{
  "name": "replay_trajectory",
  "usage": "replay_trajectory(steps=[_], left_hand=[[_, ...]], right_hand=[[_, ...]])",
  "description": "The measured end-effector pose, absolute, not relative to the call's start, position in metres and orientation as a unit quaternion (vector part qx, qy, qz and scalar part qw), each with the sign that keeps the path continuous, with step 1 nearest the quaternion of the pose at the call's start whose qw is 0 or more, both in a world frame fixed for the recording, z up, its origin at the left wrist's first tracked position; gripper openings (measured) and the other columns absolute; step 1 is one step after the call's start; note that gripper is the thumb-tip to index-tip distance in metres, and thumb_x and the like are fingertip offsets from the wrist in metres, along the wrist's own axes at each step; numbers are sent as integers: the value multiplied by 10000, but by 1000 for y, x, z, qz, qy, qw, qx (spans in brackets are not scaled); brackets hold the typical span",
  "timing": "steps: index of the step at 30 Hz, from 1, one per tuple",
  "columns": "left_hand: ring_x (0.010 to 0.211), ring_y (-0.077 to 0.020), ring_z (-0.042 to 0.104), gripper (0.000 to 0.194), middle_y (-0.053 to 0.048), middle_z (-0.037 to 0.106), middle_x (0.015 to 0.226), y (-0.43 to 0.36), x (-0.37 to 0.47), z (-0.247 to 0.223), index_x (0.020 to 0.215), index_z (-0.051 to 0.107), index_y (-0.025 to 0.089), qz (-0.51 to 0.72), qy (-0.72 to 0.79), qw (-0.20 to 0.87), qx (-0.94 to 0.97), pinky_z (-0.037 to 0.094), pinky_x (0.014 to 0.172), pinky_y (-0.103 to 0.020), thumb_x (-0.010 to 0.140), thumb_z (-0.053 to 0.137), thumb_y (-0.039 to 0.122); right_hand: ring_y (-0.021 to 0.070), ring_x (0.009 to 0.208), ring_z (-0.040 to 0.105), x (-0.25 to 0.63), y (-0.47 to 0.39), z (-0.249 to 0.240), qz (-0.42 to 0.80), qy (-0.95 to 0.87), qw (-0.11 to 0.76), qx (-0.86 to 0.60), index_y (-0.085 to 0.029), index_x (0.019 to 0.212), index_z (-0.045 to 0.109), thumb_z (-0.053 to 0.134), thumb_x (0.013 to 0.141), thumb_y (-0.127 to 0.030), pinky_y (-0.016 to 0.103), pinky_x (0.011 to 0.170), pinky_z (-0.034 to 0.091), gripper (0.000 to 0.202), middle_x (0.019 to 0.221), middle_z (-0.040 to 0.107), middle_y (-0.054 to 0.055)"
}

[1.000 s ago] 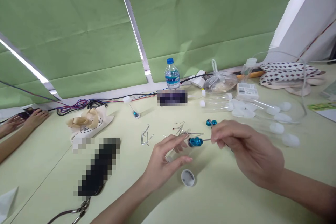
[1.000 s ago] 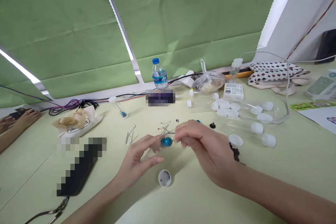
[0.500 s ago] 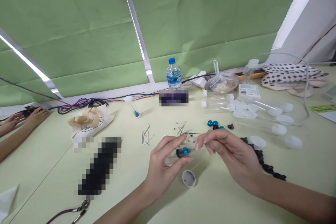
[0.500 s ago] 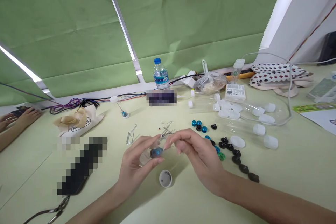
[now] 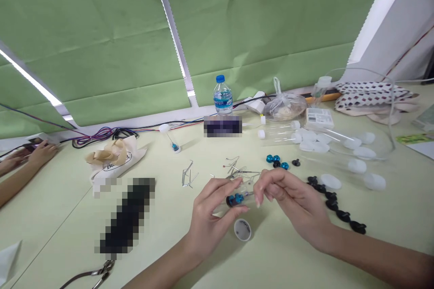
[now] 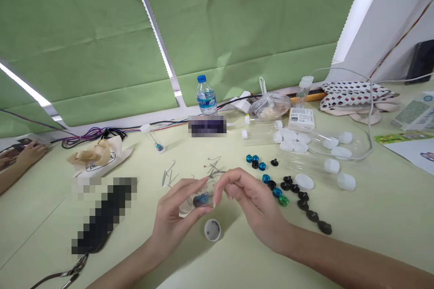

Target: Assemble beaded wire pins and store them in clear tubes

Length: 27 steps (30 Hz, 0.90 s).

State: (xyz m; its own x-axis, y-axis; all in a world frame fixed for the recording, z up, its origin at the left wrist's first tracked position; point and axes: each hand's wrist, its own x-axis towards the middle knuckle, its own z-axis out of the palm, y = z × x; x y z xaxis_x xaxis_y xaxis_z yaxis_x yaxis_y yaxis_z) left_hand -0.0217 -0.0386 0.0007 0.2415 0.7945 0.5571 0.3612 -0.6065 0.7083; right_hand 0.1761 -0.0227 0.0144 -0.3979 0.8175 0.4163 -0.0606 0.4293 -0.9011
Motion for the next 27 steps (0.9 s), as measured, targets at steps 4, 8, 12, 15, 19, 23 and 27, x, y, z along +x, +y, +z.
replay_trajectory(steps=[4, 8, 12, 15, 19, 23, 27], left_hand=[[877, -205, 591, 498, -83, 631, 1012, -39, -22, -1, 1249, 549, 272, 469, 360, 183, 785, 515, 739, -325, 780, 671, 157], [867, -200, 582, 494, -84, 622, 1010, -39, -24, 2, 1252, 547, 271, 464, 368, 172, 787, 510, 732, -319, 786, 664, 157], [872, -191, 574, 499, -77, 616, 1016, -37, -28, 2, 1259, 541, 265, 454, 379, 164, 789, 503, 733, -305, 789, 659, 147], [887, -196, 569, 501, -80, 615, 1031, -36, -31, 2, 1268, 534, 263, 449, 383, 159, 791, 504, 736, -305, 795, 646, 140], [857, -192, 565, 480, -83, 608, 1018, -34, -34, 1, 1269, 534, 265, 436, 388, 163, 796, 505, 706, -302, 814, 616, 137], [865, -190, 551, 495, -83, 600, 1011, -32, -36, 1, 1296, 508, 267, 420, 375, 164, 810, 498, 729, -311, 829, 595, 127], [861, -189, 539, 544, -85, 606, 1011, -30, -37, -2, 1346, 442, 259, 418, 356, 146, 823, 488, 740, -316, 841, 572, 106]], right_hand=[[159, 731, 530, 174, -21, 16, 454, -687, 473, -315, -247, 913, 610, 419, 960, -253, 303, 685, 421, 197, 792, 605, 21], [141, 688, 538, 174, -19, 17, 400, -685, 515, -325, -256, 919, 644, 487, 927, -245, 286, 624, 444, 158, 844, 559, 26], [149, 657, 582, 177, -16, 23, 365, -693, 503, -366, -239, 860, 639, 561, 885, -240, 287, 578, 451, 83, 749, 576, 9], [159, 656, 582, 179, -14, 29, 306, -737, 476, -369, -230, 803, 655, 588, 862, -221, 301, 602, 452, 90, 703, 609, 9], [152, 647, 563, 180, -14, 32, 249, -796, 430, -346, -235, 840, 667, 544, 883, -194, 293, 588, 440, 137, 715, 601, 17], [141, 631, 535, 182, -15, 29, 191, -844, 395, -309, -219, 931, 646, 485, 909, -163, 272, 536, 409, 173, 742, 565, 29], [133, 639, 512, 185, -15, 22, 101, -888, 344, -287, -180, 975, 636, 444, 902, -83, 261, 531, 382, 227, 761, 541, 41]])
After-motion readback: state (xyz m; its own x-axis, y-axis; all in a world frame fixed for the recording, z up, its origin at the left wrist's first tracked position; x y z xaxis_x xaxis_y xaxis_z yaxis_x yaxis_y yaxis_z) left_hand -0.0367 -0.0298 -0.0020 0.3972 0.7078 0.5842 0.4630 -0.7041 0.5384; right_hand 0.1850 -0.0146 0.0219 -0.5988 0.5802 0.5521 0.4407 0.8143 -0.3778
